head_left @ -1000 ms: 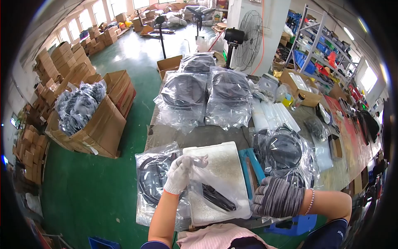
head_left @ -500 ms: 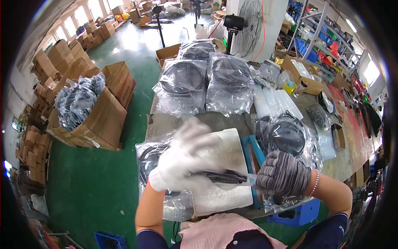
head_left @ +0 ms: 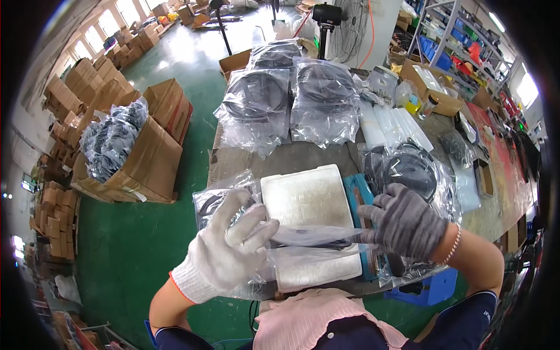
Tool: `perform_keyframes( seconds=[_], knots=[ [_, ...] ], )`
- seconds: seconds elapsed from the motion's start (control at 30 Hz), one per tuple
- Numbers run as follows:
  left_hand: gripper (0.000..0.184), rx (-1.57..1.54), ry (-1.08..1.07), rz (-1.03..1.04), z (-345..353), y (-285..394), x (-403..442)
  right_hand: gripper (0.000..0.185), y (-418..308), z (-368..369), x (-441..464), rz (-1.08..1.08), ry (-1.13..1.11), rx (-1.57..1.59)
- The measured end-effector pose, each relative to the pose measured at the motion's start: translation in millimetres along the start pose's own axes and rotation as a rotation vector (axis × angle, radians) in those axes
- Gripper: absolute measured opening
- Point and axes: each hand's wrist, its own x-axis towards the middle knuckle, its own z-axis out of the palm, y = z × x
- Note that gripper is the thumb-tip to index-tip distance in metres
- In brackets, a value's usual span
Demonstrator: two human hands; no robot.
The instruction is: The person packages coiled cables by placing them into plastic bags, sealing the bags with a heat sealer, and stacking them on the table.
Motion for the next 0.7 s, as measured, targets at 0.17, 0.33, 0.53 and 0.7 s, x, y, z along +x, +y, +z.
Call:
perform_keyframes(
  seconds=[0.17, 0.33, 0.53, 0.7],
  knots=[
    [0.037, 0.015, -0.043, -0.065, 4, -10, -4, 0.008, 23, -6, 5, -0.097, -0.093, -0.049],
    [0.022, 0.074, -0.183, 0.014, -19, -22, -7, 0.016, 15, 8, -23, -0.041, 0.083, 0.035],
    [0.021, -0.031, 0.000, 0.235, 6, -14, -1, 0.017, -46, 50, -61, 0.138, -0.021, 0.420],
    [0.018, -0.101, -0.252, 0.320, -10, -6, 24, 0.012, -100, 46, -62, 0.067, -0.055, 0.381]
  ],
)
